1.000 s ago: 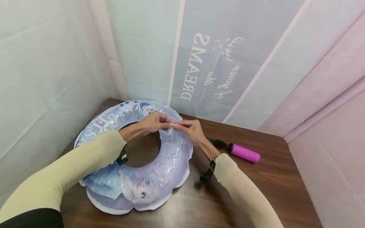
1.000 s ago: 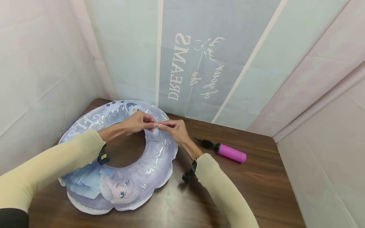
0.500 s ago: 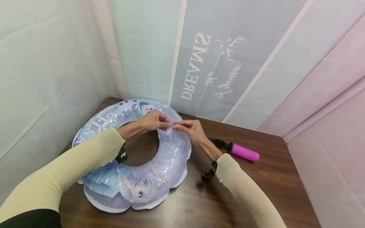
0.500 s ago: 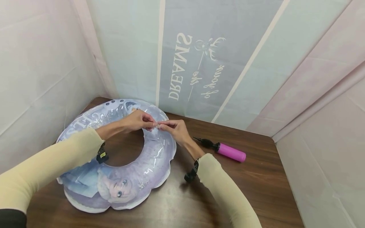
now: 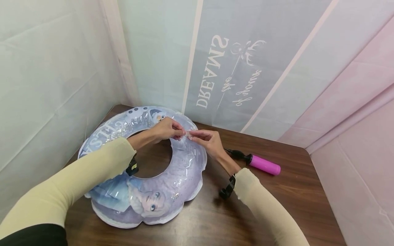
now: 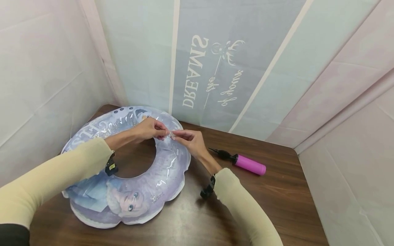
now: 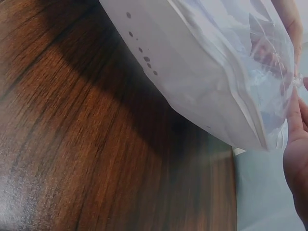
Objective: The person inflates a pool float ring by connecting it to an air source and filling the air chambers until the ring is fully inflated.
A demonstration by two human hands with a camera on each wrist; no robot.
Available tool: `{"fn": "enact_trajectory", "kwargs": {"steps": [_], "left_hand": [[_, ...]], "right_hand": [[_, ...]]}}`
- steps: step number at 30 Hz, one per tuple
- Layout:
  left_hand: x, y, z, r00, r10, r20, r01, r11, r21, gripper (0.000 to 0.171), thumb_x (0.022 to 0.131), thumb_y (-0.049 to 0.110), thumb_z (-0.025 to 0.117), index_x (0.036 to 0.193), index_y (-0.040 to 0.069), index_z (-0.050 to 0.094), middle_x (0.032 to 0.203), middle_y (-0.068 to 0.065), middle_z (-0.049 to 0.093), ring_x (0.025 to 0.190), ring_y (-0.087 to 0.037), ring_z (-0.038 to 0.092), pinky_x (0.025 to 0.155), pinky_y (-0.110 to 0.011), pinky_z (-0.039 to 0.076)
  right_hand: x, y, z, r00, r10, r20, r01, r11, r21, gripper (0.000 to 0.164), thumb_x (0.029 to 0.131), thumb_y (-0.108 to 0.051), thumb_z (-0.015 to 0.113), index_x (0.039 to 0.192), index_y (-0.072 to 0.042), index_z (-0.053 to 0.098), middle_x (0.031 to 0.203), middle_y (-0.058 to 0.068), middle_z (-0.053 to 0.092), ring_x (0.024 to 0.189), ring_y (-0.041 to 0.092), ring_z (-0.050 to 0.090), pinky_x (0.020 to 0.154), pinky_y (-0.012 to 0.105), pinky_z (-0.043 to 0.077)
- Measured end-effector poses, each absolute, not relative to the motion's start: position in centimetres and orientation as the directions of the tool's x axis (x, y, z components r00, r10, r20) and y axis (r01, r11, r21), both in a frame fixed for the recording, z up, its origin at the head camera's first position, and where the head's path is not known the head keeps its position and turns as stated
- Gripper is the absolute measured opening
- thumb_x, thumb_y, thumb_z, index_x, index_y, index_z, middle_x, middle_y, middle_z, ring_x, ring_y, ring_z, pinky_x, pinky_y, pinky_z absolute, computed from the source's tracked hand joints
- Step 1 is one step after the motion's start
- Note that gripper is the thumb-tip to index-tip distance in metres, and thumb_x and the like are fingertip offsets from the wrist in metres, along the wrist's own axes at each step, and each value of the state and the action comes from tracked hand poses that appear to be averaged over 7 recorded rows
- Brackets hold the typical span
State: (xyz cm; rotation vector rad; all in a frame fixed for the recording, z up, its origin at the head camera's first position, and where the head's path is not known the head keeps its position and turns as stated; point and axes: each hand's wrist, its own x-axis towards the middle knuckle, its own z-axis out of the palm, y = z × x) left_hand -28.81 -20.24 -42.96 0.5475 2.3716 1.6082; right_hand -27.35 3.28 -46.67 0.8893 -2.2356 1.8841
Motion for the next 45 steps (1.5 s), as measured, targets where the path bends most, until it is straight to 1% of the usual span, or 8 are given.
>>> {"fn": "enact_trajectory", "kwargs": {"steps": [6,12,17,24,30,35,42,45], "left_hand": [[-28.8,-20.1,-43.2,-0.912,0.41,0.001,0.147,0.325,0.934,0.013,0.1,0.001,0.068,0.102,-0.008,0.075,0.075,-0.002,0.07,0.071,-0.011,0.066,0.072,-0.023,0.059],[-28.8,-20.0,-43.4,-0.907,0.421,-0.009,0.139,0.32,0.937,0.013,0.099,0.0,0.067,0.103,-0.008,0.075,0.076,-0.003,0.07,0.071,-0.012,0.066,0.073,-0.024,0.06],[-28.6,-19.8,-43.4,-0.903,0.429,-0.009,0.144,0.322,0.936,0.013,0.099,-0.001,0.066,0.104,-0.009,0.075,0.075,-0.003,0.069,0.071,-0.012,0.066,0.072,-0.023,0.059],[-28.3,-19.5,-43.1,-0.905,0.426,0.005,0.152,0.311,0.938,0.013,0.099,-0.001,0.066,0.103,-0.01,0.074,0.074,-0.002,0.068,0.069,-0.011,0.065,0.07,-0.022,0.057],[-28.2,-19.3,-43.0,-0.902,0.431,0.018,0.166,0.307,0.937,0.013,0.098,-0.001,0.066,0.104,-0.01,0.075,0.073,-0.002,0.068,0.068,-0.01,0.064,0.069,-0.022,0.057],[-28.1,-19.2,-42.8,-0.902,0.43,0.026,0.184,0.329,0.926,0.013,0.099,0.0,0.066,0.102,-0.009,0.075,0.073,-0.003,0.068,0.069,-0.011,0.064,0.07,-0.023,0.057],[-27.9,-19.1,-42.7,-0.902,0.43,0.033,0.19,0.329,0.925,0.013,0.099,-0.001,0.066,0.103,-0.009,0.075,0.073,-0.003,0.068,0.07,-0.011,0.064,0.07,-0.023,0.057],[-27.9,-19.1,-42.5,-0.902,0.429,0.041,0.202,0.338,0.919,0.013,0.099,-0.001,0.066,0.102,-0.009,0.075,0.073,-0.003,0.068,0.07,-0.011,0.064,0.07,-0.023,0.057]], "right_hand": [[-27.4,3.6,-47.2,-0.817,-0.388,0.427,-0.476,0.033,-0.879,0.023,0.091,0.012,0.074,0.114,0.015,0.073,0.117,0.03,0.073,0.105,0.016,0.077,0.091,0.026,0.06],[-27.4,3.8,-47.5,-0.837,-0.356,0.415,-0.475,0.097,-0.875,0.02,0.091,0.007,0.078,0.112,0.009,0.077,0.114,0.024,0.076,0.104,0.013,0.076,0.089,0.025,0.06],[-27.6,3.6,-47.5,-0.837,-0.348,0.423,-0.48,0.095,-0.872,0.015,0.09,0.008,0.079,0.105,0.01,0.078,0.111,0.024,0.077,0.101,0.017,0.078,0.088,0.028,0.062],[-27.6,3.7,-47.2,-0.827,-0.36,0.431,-0.488,0.079,-0.869,0.016,0.092,0.008,0.076,0.108,0.011,0.077,0.11,0.026,0.076,0.096,0.018,0.079,0.087,0.03,0.062],[-27.7,3.7,-46.9,-0.847,-0.337,0.411,-0.466,0.1,-0.879,0.013,0.089,0.006,0.081,0.102,0.009,0.079,0.107,0.021,0.078,0.097,0.02,0.079,0.086,0.03,0.063],[-28.1,3.7,-46.7,-0.858,-0.323,0.399,-0.452,0.107,-0.886,0.012,0.087,0.007,0.083,0.098,0.009,0.08,0.102,0.018,0.08,0.097,0.024,0.079,0.084,0.03,0.063],[-28.3,4.2,-46.9,-0.835,-0.377,0.4,-0.464,0.093,-0.881,0.013,0.092,0.006,0.078,0.104,0.009,0.079,0.109,0.02,0.079,0.1,0.022,0.079,0.087,0.031,0.063],[-28.3,4.2,-46.7,-0.838,-0.374,0.397,-0.453,0.074,-0.888,0.014,0.092,0.007,0.077,0.105,0.011,0.078,0.109,0.021,0.078,0.097,0.02,0.079,0.087,0.031,0.063]]}}
